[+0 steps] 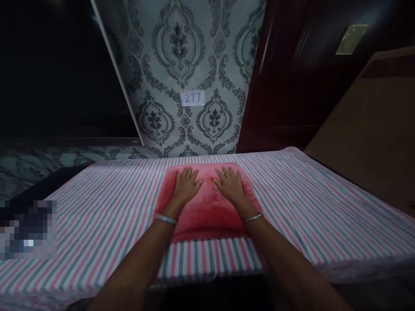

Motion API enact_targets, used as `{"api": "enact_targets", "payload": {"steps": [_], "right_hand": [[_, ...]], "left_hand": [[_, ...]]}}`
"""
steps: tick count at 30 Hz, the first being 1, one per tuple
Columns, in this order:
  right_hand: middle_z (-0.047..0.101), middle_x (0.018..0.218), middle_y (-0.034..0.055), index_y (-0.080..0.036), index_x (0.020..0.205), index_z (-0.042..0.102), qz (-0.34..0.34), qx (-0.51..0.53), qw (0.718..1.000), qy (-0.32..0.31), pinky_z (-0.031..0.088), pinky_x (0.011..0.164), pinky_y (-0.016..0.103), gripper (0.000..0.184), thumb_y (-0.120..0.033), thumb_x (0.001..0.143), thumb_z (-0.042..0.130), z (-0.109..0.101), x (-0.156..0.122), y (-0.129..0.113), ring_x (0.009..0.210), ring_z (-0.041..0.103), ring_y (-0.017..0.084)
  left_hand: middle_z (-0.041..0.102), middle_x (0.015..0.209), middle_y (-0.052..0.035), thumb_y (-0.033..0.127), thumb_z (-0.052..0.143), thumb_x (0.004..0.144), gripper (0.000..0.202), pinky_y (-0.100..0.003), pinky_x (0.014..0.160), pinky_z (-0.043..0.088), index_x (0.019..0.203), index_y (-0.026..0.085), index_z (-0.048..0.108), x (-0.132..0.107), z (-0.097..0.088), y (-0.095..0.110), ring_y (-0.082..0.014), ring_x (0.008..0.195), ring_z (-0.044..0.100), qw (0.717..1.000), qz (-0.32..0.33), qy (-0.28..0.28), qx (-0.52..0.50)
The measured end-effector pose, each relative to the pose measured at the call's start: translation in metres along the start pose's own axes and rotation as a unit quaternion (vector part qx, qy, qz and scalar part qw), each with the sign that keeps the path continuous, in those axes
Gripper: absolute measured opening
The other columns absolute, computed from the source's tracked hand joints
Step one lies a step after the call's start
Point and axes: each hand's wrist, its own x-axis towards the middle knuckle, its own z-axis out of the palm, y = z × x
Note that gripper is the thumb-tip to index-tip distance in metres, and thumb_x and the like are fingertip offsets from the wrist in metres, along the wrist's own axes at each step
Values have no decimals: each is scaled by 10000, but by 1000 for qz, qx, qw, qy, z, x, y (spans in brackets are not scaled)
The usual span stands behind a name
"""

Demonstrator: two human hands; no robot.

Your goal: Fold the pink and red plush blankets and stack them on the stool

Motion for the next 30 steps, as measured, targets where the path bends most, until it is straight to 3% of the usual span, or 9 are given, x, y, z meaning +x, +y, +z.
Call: {"api": "enact_targets", "payload": {"steps": [6,10,17,21,24,26,28,30], "right_hand": [[472,1580,107,-273,1517,500,-1,3,1000,5,190,1199,589,538,-501,1041,398,2,0,-2,1478,362,347],[471,1580,115,-269,1521,492,-2,0,1000,3,197,1193,593,538,-491,1044,382,0,0,-2,1481,356,345],[419,1616,108,-280,1541,460,1,-3,1000,-19,179,1202,592,547,-491,1052,337,-1,-3,-1,1504,314,329],[355,1652,99,-278,1571,409,8,7,996,-84,164,1213,591,574,-504,1053,308,-13,4,-2,1530,268,318],[372,1643,104,-283,1578,390,26,29,991,-131,194,1190,639,590,-522,1054,262,-30,19,-8,1524,282,328],[388,1634,103,-297,1582,379,18,41,992,-115,197,1175,671,589,-528,1056,246,-37,28,-13,1525,276,337],[395,1631,92,-309,1570,398,-8,39,996,-84,178,1180,676,570,-524,1058,268,-38,32,-16,1529,264,340],[427,1612,89,-294,1538,452,-28,28,997,-67,178,1194,648,540,-500,1060,306,-29,30,-16,1507,309,331]], "left_hand": [[362,1636,-154,527,311,1029,646,-584,1251,153,1565,177,399,1,1,3,-299,1543,267,1000,-6,0,5],[368,1628,-183,587,305,1012,705,-603,1246,132,1557,152,410,3,-3,-2,-316,1538,272,999,-50,2,19],[257,1684,-138,546,241,1015,701,-630,1236,140,1599,166,313,-4,-22,-48,-301,1562,201,986,-141,-80,26],[249,1679,-168,517,290,1002,690,-658,1224,148,1584,151,345,-2,-40,-64,-341,1557,209,978,-187,-91,26],[272,1669,-183,530,296,1000,691,-661,1227,113,1569,147,378,10,-48,-58,-349,1557,204,986,-150,-64,25],[320,1656,-164,536,287,1004,674,-652,1233,90,1567,179,393,19,-46,-48,-343,1553,219,994,-92,-53,18],[369,1636,-151,535,286,1008,651,-651,1231,94,1552,205,424,24,-38,-39,-342,1543,246,998,-53,-43,15],[428,1599,-161,546,277,1010,643,-661,1214,145,1524,209,466,25,-24,-34,-355,1510,308,998,-65,-20,12]]}}
